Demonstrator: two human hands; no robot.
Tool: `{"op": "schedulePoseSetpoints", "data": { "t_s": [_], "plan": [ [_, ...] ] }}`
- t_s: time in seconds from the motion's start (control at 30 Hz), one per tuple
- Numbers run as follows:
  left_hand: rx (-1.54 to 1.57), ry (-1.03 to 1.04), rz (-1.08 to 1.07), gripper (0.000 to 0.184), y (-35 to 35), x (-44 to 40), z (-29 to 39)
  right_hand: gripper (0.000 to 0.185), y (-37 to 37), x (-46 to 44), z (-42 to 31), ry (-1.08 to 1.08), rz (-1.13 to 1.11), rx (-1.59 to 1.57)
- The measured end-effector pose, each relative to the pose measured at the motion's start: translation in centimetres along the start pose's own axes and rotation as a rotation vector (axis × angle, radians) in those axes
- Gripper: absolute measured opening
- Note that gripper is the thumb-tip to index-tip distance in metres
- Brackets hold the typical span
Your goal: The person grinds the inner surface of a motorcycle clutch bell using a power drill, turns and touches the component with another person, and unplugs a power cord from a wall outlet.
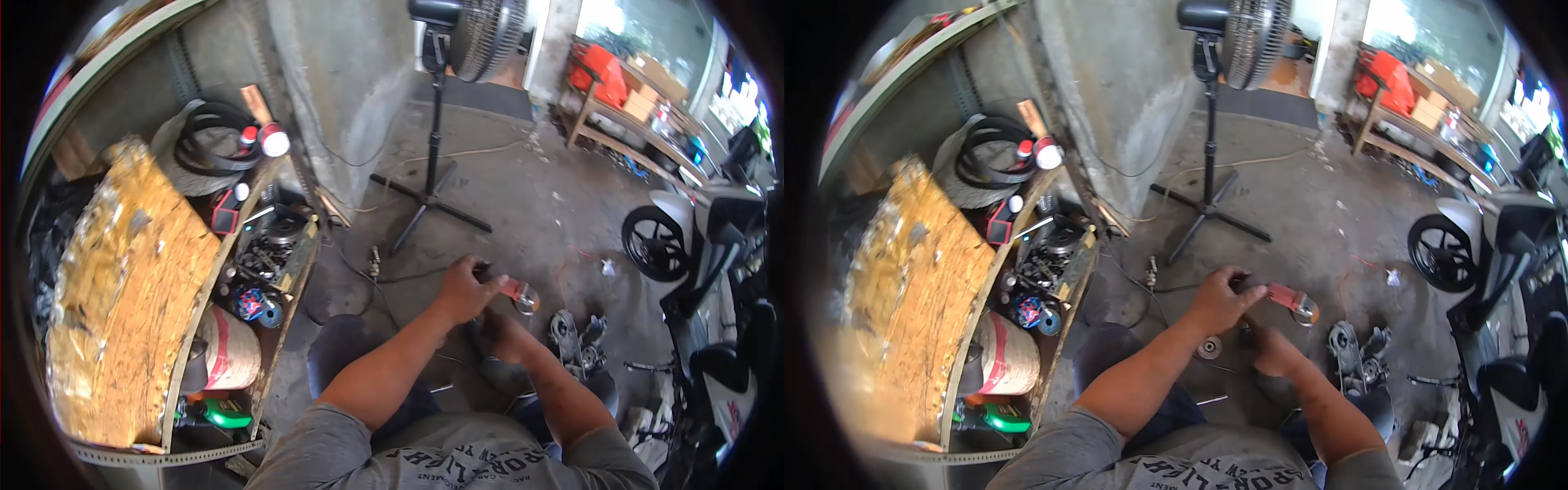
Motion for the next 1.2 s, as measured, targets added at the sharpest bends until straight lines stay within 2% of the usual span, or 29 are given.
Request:
{"op": "schedulePoseSetpoints", "data": {
  "t_s": [0.07,0.1,0.17,0.23,0.27,0.33,0.37,0.5,0.53,0.57,0.6,0.67,0.7,0.83,0.87,1.0,1.2],
  "plan": [
    [-0.038,0.013,0.007,0.047,0.0,0.3,-0.2,0.063,-0.6,0.5,-0.7,0.041,-0.18,-0.216],
    [-0.033,0.008,-0.032,0.047,0.1,0.4,-0.4,0.063,-1.1,0.4,-0.6,0.07,-0.157,-0.233],
    [-0.262,0.306,0.082,0.045,-0.1,0.4,0.1,0.047,-1.5,0.4,1.1,0.283,-0.119,-0.17],
    [-0.324,0.422,0.088,0.046,-0.2,0.1,0.0,0.022,-0.8,0.3,3.4,0.203,0.014,0.166],
    [-0.427,0.601,0.135,0.046,-0.5,0.2,0.5,0.022,0.2,0.5,4.5,0.234,0.036,0.149],
    [-0.66,0.788,0.041,0.046,-0.7,0.5,2.3,0.019,0.6,0.7,5.2,0.054,0.412,0.306],
    [-0.651,0.794,0.023,0.046,-0.4,0.5,2.3,0.019,0.3,0.9,5.2,0.072,0.422,0.302],
    [-0.603,0.736,-0.11,0.046,0.6,0.7,1.6,0.048,-2.3,0.4,5.4,0.27,0.313,0.089],
    [-0.501,0.64,-0.06,0.042,0.6,0.8,0.8,0.048,-3.1,0.4,5.1,0.275,0.318,0.083],
    [-0.404,0.539,-0.014,0.039,0.4,0.9,0.0,0.052,-3.8,0.6,4.5,0.186,0.335,0.026],
    [-0.413,0.533,-0.029,0.039,0.1,0.7,0.3,0.057,-4.3,0.9,3.7,0.099,0.352,-0.037],
    [0.428,-0.338,0.087,0.03,-1.7,-0.3,-0.8,0.065,-4.6,1.7,2.1,-0.072,0.393,-0.168],
    [0.412,-0.347,0.076,0.03,-1.6,-0.4,-0.3,0.065,-4.7,1.9,1.5,-0.064,0.401,-0.185],
    [0.805,-0.449,0.213,0.027,-0.8,-0.4,0.5,0.064,-4.7,2.3,-1.1,-0.122,0.372,0.051],
    [0.796,-0.459,0.204,0.027,-0.5,-0.4,0.3,0.064,-4.7,2.1,-1.0,-0.11,0.377,0.042],
    [0.529,-0.286,0.075,0.025,0.3,0.1,-0.1,0.067,-4.4,1.8,-0.8,-0.07,0.428,0.595],
    [0.424,-0.262,-0.077,0.024,0.0,-0.1,-0.9,0.076,-3.5,0.8,1.2,-0.08,0.465,0.779]
  ]
}}
Point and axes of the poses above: each hand's wrist, its own x-axis away from the middle knuckle, its own y-axis out of the palm, z = x × y, the point moved 3 cm from there along -x, towards the middle knuckle, and after that the axes turned 11 degrees about x, right-handed, at the moved point
